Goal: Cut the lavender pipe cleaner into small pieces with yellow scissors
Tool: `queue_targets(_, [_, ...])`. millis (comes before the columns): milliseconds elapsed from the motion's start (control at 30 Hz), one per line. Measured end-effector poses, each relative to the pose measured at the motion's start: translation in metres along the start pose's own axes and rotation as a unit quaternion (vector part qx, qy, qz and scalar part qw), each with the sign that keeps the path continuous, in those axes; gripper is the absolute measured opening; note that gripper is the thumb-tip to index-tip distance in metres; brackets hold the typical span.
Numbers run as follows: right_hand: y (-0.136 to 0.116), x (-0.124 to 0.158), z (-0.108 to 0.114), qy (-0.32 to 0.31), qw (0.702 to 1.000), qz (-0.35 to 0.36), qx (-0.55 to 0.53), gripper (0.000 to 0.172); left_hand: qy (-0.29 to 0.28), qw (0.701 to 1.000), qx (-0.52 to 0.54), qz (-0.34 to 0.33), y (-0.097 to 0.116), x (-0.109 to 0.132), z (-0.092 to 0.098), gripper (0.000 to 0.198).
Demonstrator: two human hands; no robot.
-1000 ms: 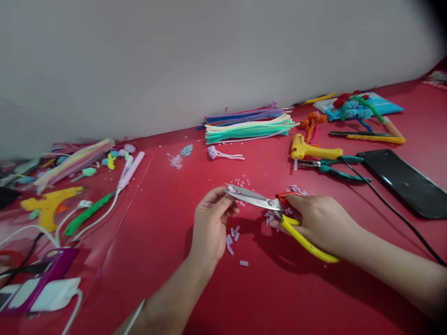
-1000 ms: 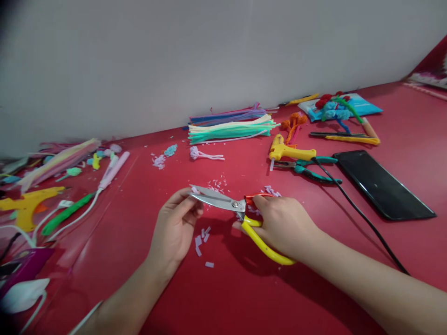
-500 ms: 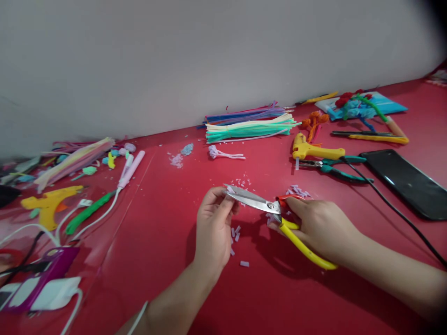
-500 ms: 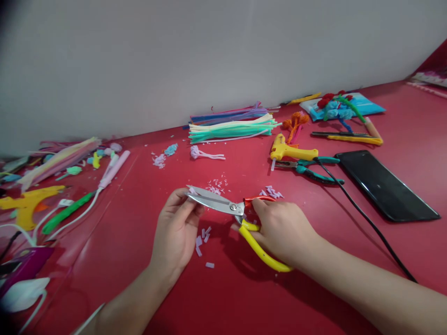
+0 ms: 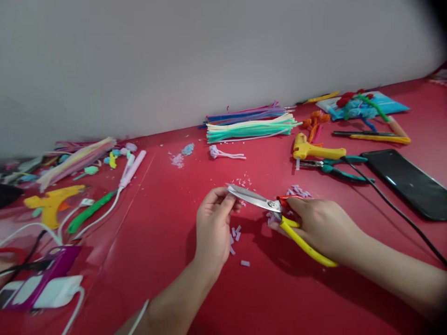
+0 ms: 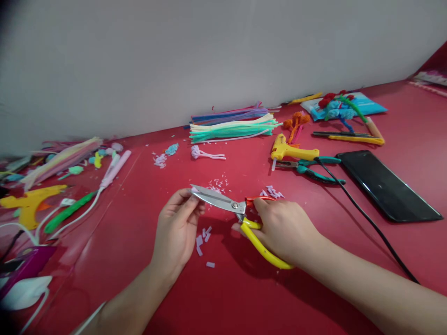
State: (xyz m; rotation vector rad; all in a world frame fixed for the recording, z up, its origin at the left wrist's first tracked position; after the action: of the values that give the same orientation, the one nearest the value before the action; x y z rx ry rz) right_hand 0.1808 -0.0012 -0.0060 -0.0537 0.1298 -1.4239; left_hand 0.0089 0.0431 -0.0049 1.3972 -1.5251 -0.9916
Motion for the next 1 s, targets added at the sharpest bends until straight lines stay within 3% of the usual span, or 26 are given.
queue_targets(1000, [-0.0009,0.0033,-0.0038,0.024,0.999,0.033,0.008,0.032,0.000,0.999,0.034,0.006,0.0008,0.0018,-0.0001,0.007])
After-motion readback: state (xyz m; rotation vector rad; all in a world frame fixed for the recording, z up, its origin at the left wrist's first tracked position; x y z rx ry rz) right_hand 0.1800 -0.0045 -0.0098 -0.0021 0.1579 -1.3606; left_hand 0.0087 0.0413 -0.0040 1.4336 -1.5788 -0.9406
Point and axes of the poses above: each hand's wrist, its own x-axis away from the middle knuckle, its own z-axis out of the back of the hand, y = z × x, the point moved 6 cm from there along -x, towards the middle knuckle
